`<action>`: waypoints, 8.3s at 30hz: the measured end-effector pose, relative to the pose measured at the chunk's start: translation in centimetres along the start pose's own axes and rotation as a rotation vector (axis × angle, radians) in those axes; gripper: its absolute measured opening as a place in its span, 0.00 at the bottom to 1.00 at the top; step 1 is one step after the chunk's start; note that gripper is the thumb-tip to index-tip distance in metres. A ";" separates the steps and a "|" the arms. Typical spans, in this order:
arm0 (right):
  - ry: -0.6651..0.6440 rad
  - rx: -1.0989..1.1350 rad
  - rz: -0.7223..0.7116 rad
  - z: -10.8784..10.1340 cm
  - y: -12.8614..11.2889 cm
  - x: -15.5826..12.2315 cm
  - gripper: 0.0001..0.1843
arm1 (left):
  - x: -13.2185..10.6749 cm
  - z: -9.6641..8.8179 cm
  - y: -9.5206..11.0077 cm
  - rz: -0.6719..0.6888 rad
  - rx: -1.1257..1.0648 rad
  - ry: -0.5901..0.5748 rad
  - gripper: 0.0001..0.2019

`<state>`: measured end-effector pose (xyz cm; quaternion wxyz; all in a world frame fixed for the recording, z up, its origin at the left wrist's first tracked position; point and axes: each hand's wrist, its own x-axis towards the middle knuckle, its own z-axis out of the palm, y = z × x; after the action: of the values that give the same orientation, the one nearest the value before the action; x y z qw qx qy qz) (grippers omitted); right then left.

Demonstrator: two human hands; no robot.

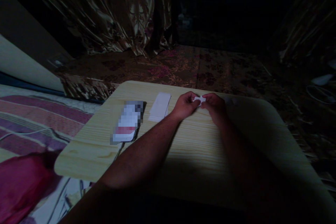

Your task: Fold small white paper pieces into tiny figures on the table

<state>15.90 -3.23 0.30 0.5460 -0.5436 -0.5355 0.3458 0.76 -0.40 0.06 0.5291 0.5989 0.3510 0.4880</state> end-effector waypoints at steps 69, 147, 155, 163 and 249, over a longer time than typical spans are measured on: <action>-0.037 0.080 -0.007 -0.2 0.1 -0.4 0.06 | 0.3 -0.3 0.1 -0.082 -0.197 0.033 0.03; -0.003 0.111 0.014 0.3 0.0 -0.1 0.16 | 0.2 -0.1 -0.2 -0.030 -0.142 0.087 0.15; -0.015 0.102 0.006 0.2 0.1 -0.1 0.18 | 0.2 -0.2 -0.2 -0.028 -0.135 0.089 0.15; -0.013 0.090 -0.005 0.2 -0.2 -0.3 0.15 | 0.1 -0.2 -0.2 -0.038 -0.151 0.052 0.17; 0.107 -0.106 0.026 0.0 -0.2 -0.3 0.09 | 0.0 -0.2 -0.4 -0.034 0.007 -0.044 0.11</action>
<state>15.82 -3.50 0.42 0.5397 -0.5964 -0.5161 0.2944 0.60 -0.27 -0.29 0.5430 0.6052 0.3513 0.4643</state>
